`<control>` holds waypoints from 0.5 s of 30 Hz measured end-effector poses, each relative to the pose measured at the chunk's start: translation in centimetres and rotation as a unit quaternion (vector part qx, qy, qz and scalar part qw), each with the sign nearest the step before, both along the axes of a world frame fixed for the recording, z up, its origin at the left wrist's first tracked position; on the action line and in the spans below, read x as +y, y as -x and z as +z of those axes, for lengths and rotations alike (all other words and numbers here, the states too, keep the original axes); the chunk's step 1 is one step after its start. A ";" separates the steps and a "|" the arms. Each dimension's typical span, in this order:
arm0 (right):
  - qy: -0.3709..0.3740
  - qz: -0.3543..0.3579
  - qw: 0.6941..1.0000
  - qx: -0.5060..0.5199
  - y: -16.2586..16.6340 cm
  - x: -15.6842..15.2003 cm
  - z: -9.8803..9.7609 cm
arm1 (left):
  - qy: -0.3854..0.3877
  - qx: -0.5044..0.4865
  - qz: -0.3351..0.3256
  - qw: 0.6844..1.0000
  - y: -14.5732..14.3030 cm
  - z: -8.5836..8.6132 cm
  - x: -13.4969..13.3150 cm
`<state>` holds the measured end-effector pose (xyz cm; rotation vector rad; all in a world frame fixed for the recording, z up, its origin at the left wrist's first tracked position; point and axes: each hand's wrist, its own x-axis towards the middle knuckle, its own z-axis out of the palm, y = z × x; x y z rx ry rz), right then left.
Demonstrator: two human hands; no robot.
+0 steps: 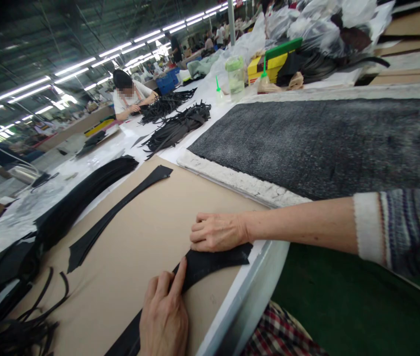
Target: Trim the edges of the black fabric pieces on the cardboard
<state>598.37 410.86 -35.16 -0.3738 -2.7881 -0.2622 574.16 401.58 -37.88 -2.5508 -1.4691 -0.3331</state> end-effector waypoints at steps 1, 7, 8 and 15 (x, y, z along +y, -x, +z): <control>0.002 -0.003 1.000 -0.003 -0.2 0.0 0.0 | -0.004 0.007 -0.001 1.000 -0.1 0.1 0.0; 0.005 -0.012 1.000 -0.015 -1.1 0.1 0.2 | -0.020 0.025 0.005 0.999 -0.2 0.4 0.2; 0.006 -0.013 1.000 -0.014 -1.2 0.0 0.2 | -0.021 0.018 0.007 1.000 -0.3 0.5 0.3; 0.012 -0.031 0.999 -0.020 -1.3 -0.4 0.0 | -0.014 -0.052 -0.072 0.996 -2.8 1.4 2.0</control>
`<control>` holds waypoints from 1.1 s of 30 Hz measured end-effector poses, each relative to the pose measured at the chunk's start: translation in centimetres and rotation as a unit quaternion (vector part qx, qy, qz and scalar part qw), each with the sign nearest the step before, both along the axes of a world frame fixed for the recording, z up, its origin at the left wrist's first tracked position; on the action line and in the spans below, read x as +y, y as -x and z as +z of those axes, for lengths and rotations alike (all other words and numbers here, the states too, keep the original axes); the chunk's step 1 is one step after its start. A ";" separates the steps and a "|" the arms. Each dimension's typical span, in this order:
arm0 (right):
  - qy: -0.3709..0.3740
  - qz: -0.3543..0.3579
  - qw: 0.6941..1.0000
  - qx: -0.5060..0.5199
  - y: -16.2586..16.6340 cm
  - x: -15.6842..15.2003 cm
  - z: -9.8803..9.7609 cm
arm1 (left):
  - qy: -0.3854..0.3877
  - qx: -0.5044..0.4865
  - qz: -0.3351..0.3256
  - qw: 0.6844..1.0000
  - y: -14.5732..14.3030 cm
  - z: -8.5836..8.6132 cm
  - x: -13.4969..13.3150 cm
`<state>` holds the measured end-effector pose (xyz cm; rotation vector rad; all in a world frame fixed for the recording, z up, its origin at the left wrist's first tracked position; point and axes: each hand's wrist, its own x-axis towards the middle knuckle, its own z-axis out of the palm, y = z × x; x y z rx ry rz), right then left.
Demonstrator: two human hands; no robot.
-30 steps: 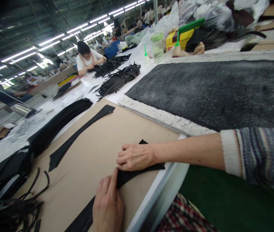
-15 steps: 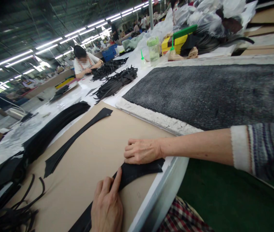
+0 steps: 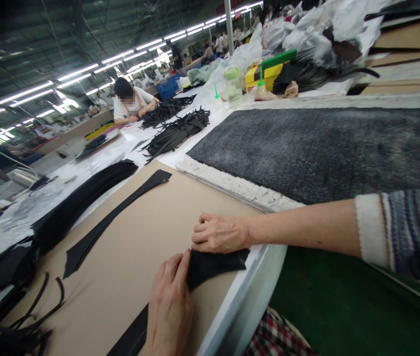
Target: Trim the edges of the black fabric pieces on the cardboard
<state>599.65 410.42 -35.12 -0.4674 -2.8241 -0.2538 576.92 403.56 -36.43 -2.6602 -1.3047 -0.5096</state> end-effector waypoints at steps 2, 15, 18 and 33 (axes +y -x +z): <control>0.009 -0.003 1.000 0.003 -0.1 0.0 0.0 | 0.019 -0.015 0.009 1.000 -1.0 -0.2 0.1; 0.085 -0.052 0.993 0.061 -2.3 1.6 0.7 | 0.028 -0.030 0.031 0.999 -1.6 -1.1 0.7; 0.076 -0.043 0.995 0.049 -2.7 1.8 0.5 | 0.030 -0.020 0.036 0.999 -1.6 -1.3 0.8; 0.131 -0.104 0.985 0.043 -2.5 1.0 1.4 | 0.055 -0.081 0.052 0.994 -1.9 -1.4 0.8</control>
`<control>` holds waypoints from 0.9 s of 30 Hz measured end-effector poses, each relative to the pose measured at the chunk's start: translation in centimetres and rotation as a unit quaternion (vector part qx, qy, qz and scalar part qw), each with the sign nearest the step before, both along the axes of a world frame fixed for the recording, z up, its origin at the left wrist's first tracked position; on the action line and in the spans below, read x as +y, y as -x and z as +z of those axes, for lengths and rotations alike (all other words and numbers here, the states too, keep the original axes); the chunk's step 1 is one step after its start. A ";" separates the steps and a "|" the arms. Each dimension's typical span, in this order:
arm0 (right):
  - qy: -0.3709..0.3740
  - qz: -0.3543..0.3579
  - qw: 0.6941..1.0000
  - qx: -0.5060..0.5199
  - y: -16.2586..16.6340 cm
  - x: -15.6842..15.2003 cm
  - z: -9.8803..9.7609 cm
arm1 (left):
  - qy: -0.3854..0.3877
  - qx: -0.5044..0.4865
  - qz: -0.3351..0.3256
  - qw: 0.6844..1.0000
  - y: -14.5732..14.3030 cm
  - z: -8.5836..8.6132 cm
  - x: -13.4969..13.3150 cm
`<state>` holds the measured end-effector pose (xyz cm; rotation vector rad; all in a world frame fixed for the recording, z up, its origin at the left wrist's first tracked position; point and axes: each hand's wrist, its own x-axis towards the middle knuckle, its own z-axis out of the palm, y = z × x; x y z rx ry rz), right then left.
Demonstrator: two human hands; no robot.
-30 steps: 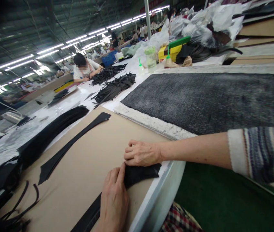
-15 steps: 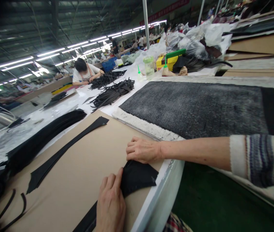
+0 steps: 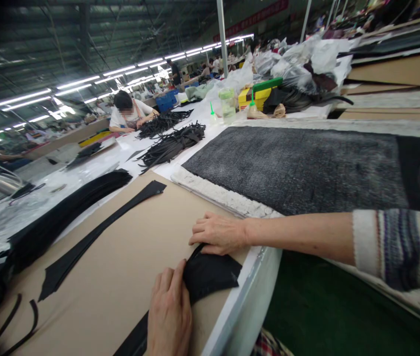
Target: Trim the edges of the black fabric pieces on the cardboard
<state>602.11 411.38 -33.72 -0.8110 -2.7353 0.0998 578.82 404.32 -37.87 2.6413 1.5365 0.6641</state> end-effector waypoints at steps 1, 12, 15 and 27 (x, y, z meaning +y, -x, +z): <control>0.008 -0.004 1.000 0.002 0.0 0.0 0.0 | 0.003 -0.017 0.010 1.000 -0.1 -0.1 0.0; 0.080 -0.025 0.996 -0.005 0.5 0.4 1.0 | 0.158 -0.138 0.024 0.977 -1.0 1.8 1.6; 0.104 -0.031 0.994 -0.007 0.8 0.4 1.3 | 0.216 -0.153 0.037 0.964 -1.8 2.8 2.4; 0.152 -0.034 0.988 0.022 0.3 0.2 1.2 | 0.192 -0.147 0.015 0.970 -2.4 2.4 2.2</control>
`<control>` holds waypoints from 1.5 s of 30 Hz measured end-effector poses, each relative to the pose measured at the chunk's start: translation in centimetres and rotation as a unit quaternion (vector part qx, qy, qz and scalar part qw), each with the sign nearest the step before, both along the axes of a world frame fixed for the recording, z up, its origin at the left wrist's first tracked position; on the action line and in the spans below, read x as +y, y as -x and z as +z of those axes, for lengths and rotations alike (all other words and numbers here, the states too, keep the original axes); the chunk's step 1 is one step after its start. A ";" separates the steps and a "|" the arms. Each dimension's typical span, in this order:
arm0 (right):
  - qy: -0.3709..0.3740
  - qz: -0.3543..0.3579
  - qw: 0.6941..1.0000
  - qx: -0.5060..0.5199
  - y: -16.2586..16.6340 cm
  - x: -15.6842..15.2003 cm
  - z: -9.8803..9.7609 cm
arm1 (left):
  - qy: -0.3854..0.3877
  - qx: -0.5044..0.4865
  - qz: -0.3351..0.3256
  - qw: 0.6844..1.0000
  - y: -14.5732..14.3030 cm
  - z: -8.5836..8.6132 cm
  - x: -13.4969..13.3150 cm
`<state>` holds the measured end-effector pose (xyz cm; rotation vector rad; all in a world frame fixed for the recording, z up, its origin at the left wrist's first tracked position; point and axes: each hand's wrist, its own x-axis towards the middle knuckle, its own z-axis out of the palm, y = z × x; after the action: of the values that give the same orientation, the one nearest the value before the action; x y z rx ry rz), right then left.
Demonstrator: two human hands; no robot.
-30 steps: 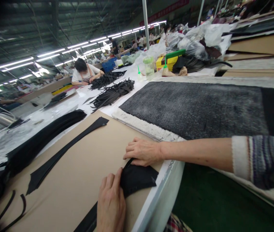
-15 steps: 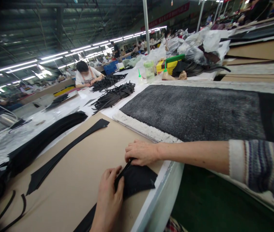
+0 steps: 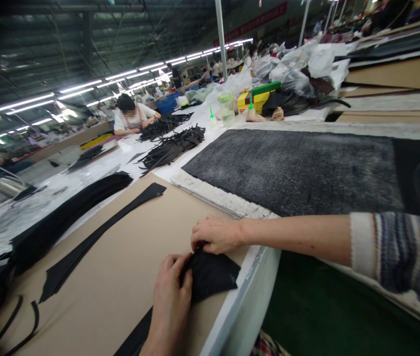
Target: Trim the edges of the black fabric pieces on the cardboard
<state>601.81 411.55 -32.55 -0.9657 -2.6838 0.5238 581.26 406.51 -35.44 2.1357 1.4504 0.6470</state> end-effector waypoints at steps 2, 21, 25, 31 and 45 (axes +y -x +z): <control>-0.009 0.005 1.000 0.003 -0.2 0.0 -0.1 | -0.023 0.011 -0.007 1.000 0.1 -0.2 -0.2; -0.152 0.034 0.988 0.013 -1.6 -1.6 -2.1 | -0.201 0.116 -0.066 0.970 0.8 -1.6 -1.3; -0.153 0.039 0.987 0.014 -1.8 -1.7 -1.9 | -0.235 0.109 -0.066 0.964 1.0 -2.1 -1.6; -0.180 0.051 0.982 0.024 -2.1 -1.5 -2.4 | -0.228 0.082 -0.053 0.969 0.8 -2.3 -1.6; -0.176 0.054 0.983 0.021 -2.5 -1.7 -2.3 | -0.234 0.107 -0.062 0.964 0.8 -2.2 -1.9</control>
<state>604.32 409.89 -34.88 -0.7041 -2.6758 0.0785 580.42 404.57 -37.66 2.7109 1.3534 0.7935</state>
